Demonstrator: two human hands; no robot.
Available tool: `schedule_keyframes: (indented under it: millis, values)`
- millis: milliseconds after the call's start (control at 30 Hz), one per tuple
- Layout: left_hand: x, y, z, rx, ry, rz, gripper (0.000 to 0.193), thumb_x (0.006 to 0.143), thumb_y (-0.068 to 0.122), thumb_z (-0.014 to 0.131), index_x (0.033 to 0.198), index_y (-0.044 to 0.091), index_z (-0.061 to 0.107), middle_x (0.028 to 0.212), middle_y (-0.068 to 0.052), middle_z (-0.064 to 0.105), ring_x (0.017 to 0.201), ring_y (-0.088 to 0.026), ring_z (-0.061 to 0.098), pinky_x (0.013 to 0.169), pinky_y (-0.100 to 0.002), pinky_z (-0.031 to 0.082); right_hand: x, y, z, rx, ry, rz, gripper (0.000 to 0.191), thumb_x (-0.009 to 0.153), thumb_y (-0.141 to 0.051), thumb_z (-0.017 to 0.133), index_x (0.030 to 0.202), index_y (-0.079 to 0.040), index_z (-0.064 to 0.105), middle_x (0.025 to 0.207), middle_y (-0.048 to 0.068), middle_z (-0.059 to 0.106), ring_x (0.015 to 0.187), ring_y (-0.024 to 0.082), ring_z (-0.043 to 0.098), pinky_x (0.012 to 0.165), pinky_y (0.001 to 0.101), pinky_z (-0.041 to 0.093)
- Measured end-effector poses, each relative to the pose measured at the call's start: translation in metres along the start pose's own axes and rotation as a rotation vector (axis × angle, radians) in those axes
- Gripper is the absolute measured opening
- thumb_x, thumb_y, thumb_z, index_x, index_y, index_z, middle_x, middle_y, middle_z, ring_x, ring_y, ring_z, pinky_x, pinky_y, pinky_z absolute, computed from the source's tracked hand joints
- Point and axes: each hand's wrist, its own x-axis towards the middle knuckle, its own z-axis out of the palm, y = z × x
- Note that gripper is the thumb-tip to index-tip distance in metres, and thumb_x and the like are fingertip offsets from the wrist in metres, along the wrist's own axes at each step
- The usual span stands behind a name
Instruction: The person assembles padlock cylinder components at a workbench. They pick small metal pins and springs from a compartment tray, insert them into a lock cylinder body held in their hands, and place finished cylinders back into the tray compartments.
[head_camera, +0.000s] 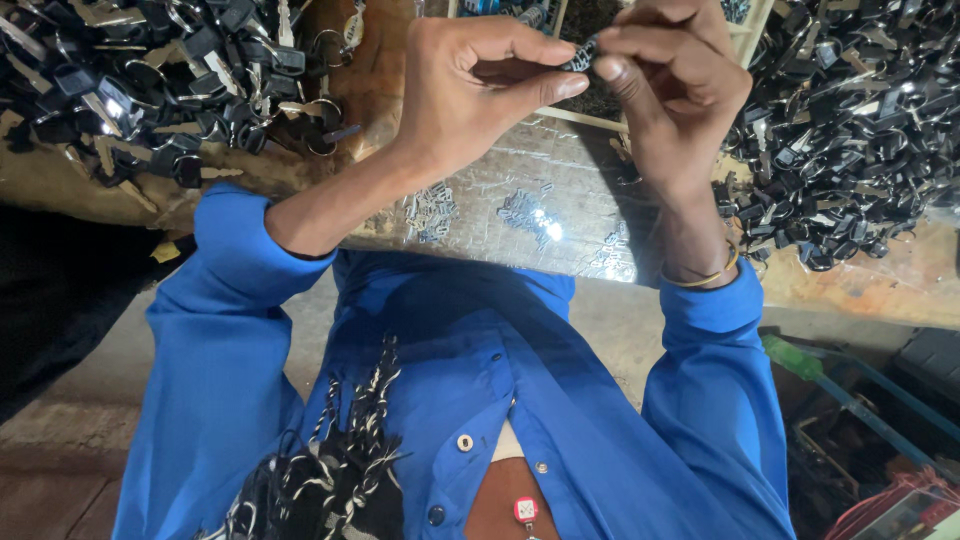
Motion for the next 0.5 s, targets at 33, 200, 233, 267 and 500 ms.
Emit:
schedule_keyframes:
  millis: [33,200,233,267,500]
  values:
    - [0.0,0.0,0.0,0.018,-0.001,0.011,0.015,0.097,-0.002,0.085,0.11,-0.004,0.076,0.107,-0.013,0.079,0.099,-0.016,0.079,0.091,-0.028,0.069,-0.001,0.001,0.0,0.005,-0.009,0.014,0.013,0.105,0.006,0.081,0.115,0.004,0.073,0.116,0.008,0.062,0.1,0.014,0.058,0.082,0.0243,0.046]
    - [-0.002,0.0,-0.001,0.053,-0.001,0.022,0.016,0.096,-0.002,0.086,0.108,-0.003,0.077,0.105,-0.013,0.079,0.097,-0.016,0.079,0.089,-0.028,0.069,-0.001,0.002,0.004,0.083,-0.041,0.085,0.01,0.109,0.003,0.074,0.115,0.002,0.066,0.119,0.006,0.06,0.105,0.014,0.058,0.09,0.025,0.048]
    - [-0.002,0.0,-0.001,0.065,-0.002,0.034,0.016,0.096,-0.002,0.086,0.108,-0.003,0.077,0.105,-0.013,0.079,0.097,-0.016,0.079,0.089,-0.028,0.069,0.0,0.001,0.005,0.063,-0.037,0.072,0.01,0.108,0.003,0.073,0.113,0.002,0.065,0.118,0.006,0.059,0.104,0.014,0.057,0.09,0.0255,0.048]
    - [-0.002,-0.001,-0.001,0.045,-0.005,0.035,0.016,0.097,-0.002,0.086,0.109,-0.003,0.076,0.106,-0.013,0.079,0.098,-0.016,0.079,0.09,-0.028,0.069,0.002,-0.001,0.006,0.043,-0.031,0.059,0.01,0.106,0.002,0.073,0.112,0.002,0.065,0.117,0.007,0.058,0.104,0.014,0.057,0.089,0.026,0.048]
    - [-0.002,-0.001,0.0,0.028,-0.001,0.029,0.016,0.097,-0.002,0.085,0.11,-0.004,0.076,0.106,-0.013,0.079,0.098,-0.017,0.079,0.09,-0.028,0.069,0.004,-0.006,0.001,-0.115,-0.08,-0.063,0.01,0.112,0.001,0.073,0.115,0.004,0.064,0.115,0.008,0.056,0.103,0.017,0.058,0.088,0.0283,0.049]
